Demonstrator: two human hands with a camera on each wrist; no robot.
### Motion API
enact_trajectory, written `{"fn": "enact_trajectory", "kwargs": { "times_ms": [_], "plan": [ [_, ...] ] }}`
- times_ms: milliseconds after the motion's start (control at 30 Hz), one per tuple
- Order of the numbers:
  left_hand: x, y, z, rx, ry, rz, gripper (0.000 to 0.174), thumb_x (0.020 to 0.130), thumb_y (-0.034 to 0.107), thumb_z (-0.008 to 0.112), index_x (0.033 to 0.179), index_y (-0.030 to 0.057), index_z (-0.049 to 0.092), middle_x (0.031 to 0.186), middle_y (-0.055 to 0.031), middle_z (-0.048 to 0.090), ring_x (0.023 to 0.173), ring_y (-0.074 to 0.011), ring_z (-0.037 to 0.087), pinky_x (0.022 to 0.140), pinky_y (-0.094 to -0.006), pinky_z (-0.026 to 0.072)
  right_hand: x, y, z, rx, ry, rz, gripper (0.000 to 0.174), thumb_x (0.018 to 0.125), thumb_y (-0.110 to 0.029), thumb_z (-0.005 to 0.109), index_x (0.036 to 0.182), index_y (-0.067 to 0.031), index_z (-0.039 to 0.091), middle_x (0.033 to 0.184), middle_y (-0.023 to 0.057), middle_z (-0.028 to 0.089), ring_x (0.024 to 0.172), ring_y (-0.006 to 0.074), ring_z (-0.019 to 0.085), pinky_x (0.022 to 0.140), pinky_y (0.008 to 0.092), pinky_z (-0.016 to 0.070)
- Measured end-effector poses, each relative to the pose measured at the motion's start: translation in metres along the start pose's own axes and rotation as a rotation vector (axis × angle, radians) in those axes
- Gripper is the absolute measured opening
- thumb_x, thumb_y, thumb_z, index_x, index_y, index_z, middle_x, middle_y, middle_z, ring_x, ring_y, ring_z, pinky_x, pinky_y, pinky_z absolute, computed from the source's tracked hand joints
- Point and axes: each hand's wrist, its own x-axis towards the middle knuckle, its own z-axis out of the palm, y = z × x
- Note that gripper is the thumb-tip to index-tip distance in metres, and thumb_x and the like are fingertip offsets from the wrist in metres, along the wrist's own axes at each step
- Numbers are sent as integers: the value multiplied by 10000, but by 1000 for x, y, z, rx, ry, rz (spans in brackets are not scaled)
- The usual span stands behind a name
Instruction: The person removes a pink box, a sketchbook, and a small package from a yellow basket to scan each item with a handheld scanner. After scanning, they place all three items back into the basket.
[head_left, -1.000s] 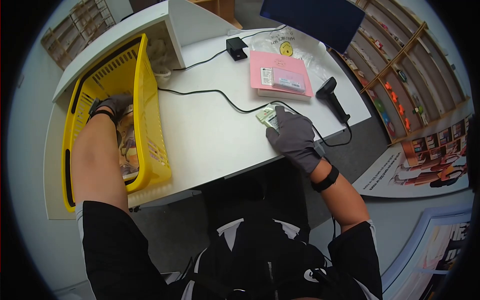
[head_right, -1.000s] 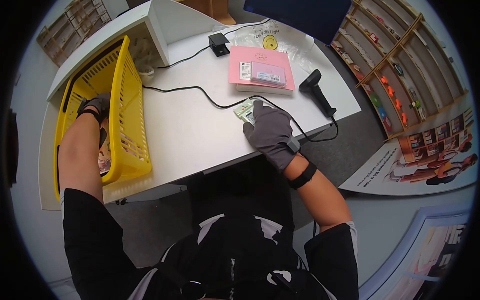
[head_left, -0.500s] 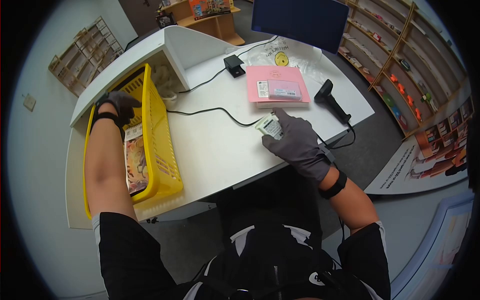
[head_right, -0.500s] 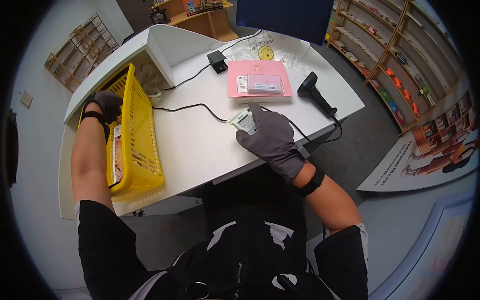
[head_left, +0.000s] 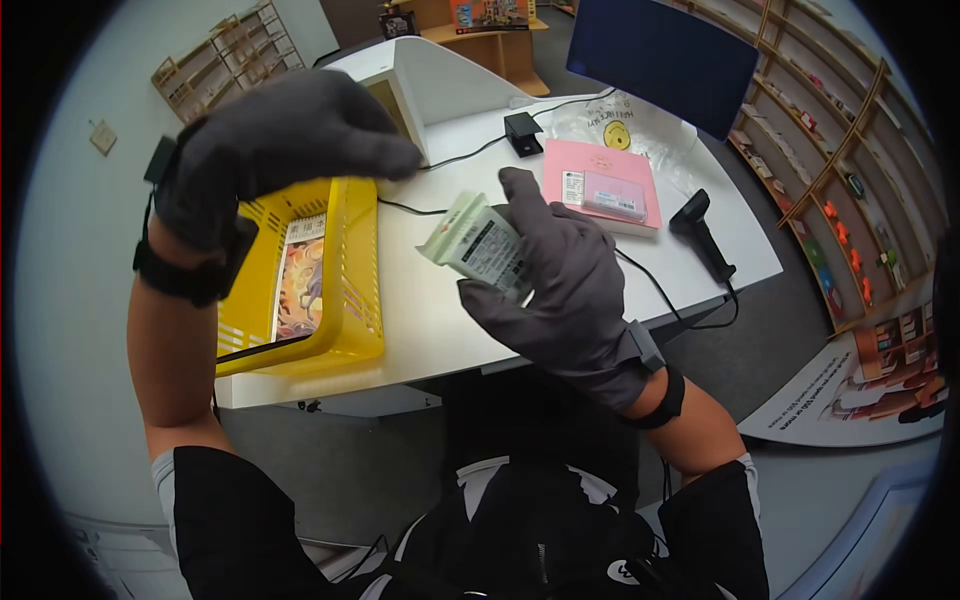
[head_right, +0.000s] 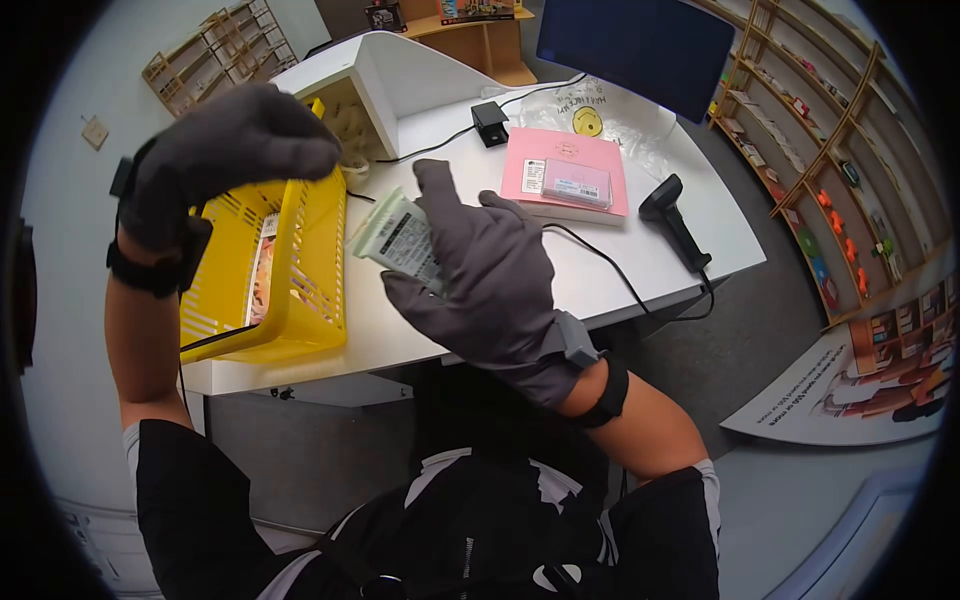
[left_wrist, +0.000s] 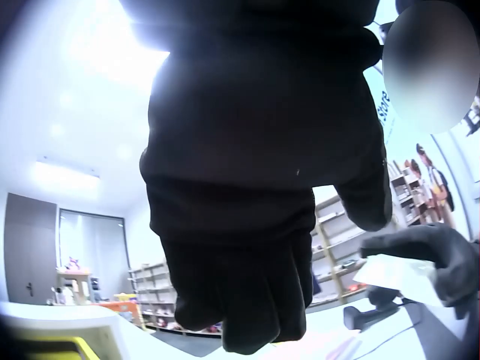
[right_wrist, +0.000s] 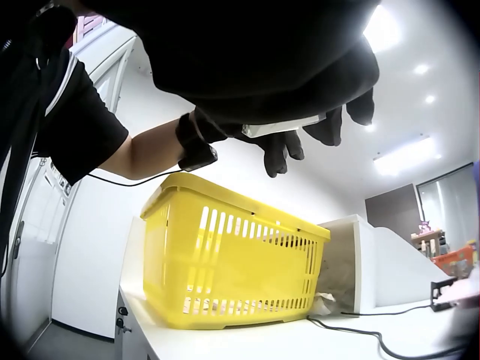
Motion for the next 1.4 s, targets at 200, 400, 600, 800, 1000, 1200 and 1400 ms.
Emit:
{"fn": "enact_trajectory", "kwargs": {
  "times_ms": [200, 400, 600, 800, 1000, 1200, 1400],
  "plan": [
    [-22, 48, 48, -92, -190, 76, 541, 876, 532, 830, 911, -7, 817, 765, -107, 757, 710, -182, 736, 691, -356, 581, 7, -11, 1, -20, 33, -6, 904, 821, -243, 871, 1560, 52, 442, 949, 128, 750, 805, 291, 747, 798, 458, 580],
    [-16, 71, 58, -169, -265, -96, 417, 851, 430, 884, 841, 21, 806, 651, -44, 693, 573, -125, 610, 591, -333, 488, 7, -11, -4, -54, 88, -62, 962, 830, -264, 902, 1590, 69, 417, 858, 109, 736, 740, 280, 737, 763, 439, 583],
    [-9, 84, 59, -126, -300, -98, 405, 856, 422, 874, 820, 25, 807, 627, -46, 681, 563, -116, 606, 591, -323, 489, -3, 0, -4, -30, 56, 5, 968, 832, -271, 913, 1589, 80, 423, 845, 120, 735, 717, 270, 742, 722, 409, 584],
    [2, 90, 58, -110, -369, -59, 437, 900, 484, 817, 898, 48, 832, 737, -57, 753, 643, -147, 700, 652, -317, 544, -3, 0, -19, -105, -91, 179, 923, 838, -270, 885, 1563, 94, 445, 809, 144, 721, 717, 291, 749, 683, 422, 588],
    [31, 121, 72, 42, -417, 20, 451, 919, 497, 773, 903, 51, 834, 779, -70, 770, 674, -171, 713, 674, -339, 558, -19, 23, -25, -174, -36, 247, 882, 834, -240, 851, 1554, 86, 460, 788, 158, 710, 696, 331, 730, 665, 436, 583],
    [109, 129, 97, 13, -596, 65, 431, 942, 459, 786, 975, 32, 835, 845, -67, 795, 767, -148, 743, 731, -330, 583, -69, 69, -29, -258, -25, 375, 842, 822, -228, 812, 1554, 41, 491, 807, 186, 716, 750, 376, 738, 698, 466, 591],
    [165, 136, 152, 482, -46, 230, 807, 746, 595, 872, 1333, 55, 749, 1117, -152, 807, 1022, -335, 781, 893, -440, 614, -119, 96, -29, -197, -154, 520, 864, 799, -284, 809, 1557, -1, 506, 866, 222, 743, 832, 399, 757, 754, 478, 601]
  ]
}}
